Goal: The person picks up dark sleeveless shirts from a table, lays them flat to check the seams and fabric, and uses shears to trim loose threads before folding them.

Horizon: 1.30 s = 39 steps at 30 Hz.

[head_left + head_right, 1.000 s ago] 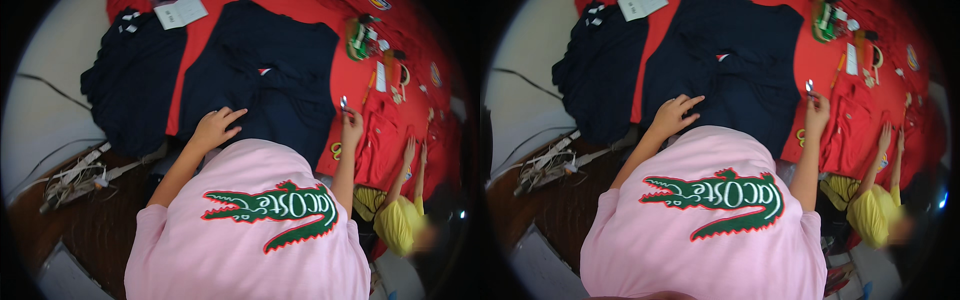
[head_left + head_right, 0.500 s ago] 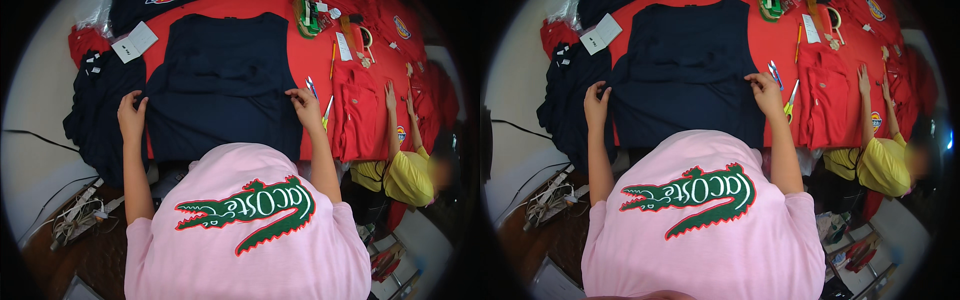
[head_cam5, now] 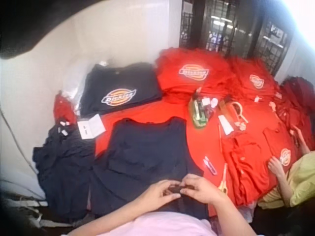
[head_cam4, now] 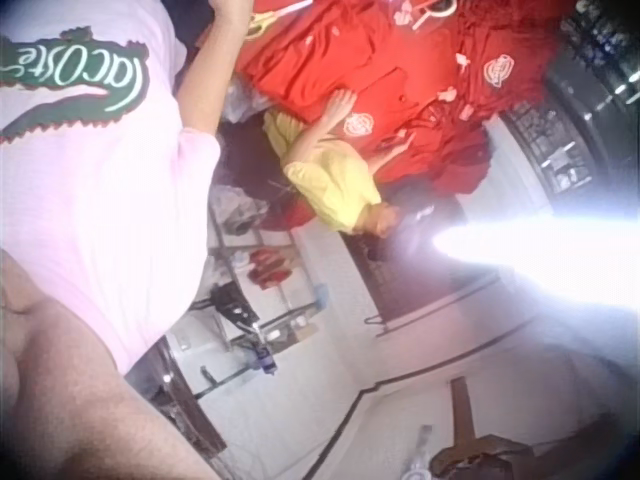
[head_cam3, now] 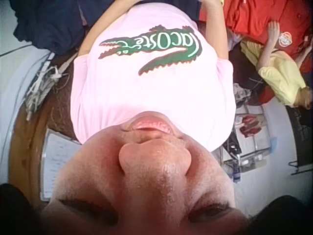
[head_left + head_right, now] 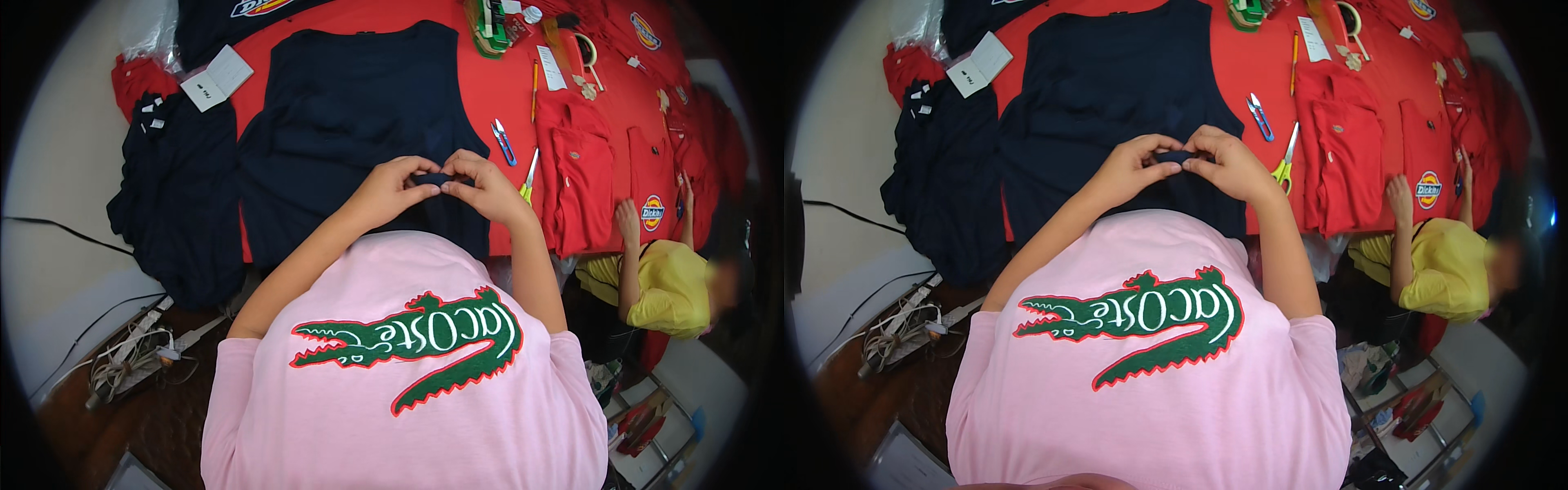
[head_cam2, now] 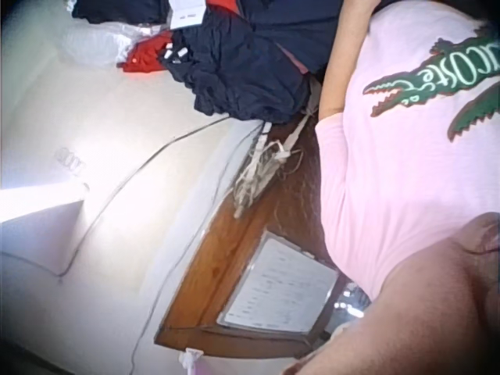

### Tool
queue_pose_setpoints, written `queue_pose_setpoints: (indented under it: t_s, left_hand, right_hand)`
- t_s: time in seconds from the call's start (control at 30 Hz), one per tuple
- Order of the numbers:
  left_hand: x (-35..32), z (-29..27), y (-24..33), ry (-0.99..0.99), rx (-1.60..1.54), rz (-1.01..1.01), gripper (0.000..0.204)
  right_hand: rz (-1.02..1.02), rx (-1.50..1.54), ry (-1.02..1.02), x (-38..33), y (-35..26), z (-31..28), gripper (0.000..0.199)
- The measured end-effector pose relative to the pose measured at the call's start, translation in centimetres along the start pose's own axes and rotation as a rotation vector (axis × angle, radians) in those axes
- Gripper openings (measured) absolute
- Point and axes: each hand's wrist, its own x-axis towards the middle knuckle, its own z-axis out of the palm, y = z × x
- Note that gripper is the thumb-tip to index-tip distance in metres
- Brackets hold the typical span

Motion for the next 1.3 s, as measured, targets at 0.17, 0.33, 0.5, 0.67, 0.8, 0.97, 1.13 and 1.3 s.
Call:
queue_pose_setpoints:
  t_s: [0.17,0.33,0.5,0.67,0.8,0.97,1.13,1.3]
  left_hand:
    - [-1.4,0.1,-0.2,-0.096,-0.306,-0.133,0.025]
    - [-2.2,-0.1,-0.9,0.006,-0.198,-0.053,0.027]
    - [-2.4,-0.6,-0.5,0.005,-0.067,-0.078,0.023]
    - [-2.2,-0.7,-0.4,0.055,-0.020,-0.032,0.028]
    - [-2.0,-0.9,-0.2,0.030,0.009,-0.123,0.022]
    - [-1.4,-0.9,-0.1,0.014,-0.033,-0.117,0.025]
    - [-1.3,-0.8,0.9,-0.004,-0.007,-0.099,0.022]
    - [-1.3,-0.8,0.3,0.000,-0.001,-0.076,0.022]
  right_hand:
    - [0.033,0.148,-0.063,-1.6,-1.2,0.6,0.014]
    - [0.022,0.179,0.238,-0.6,1.1,0.7,0.021]
    - [0.113,-1.113,0.807,0.8,11.6,-3.6,0.032]
    - [0.185,-1.200,0.638,0.9,13.6,-4.9,0.028]
    - [0.184,0.061,0.526,0.6,8.2,-2.8,0.029]
    - [0.046,-0.088,0.022,-0.5,-3.2,-0.2,0.030]
    - [-0.004,-0.406,0.026,0.2,-5.2,-0.9,0.032]
    - [-0.106,-0.470,-0.019,0.8,-4.6,-1.0,0.030]
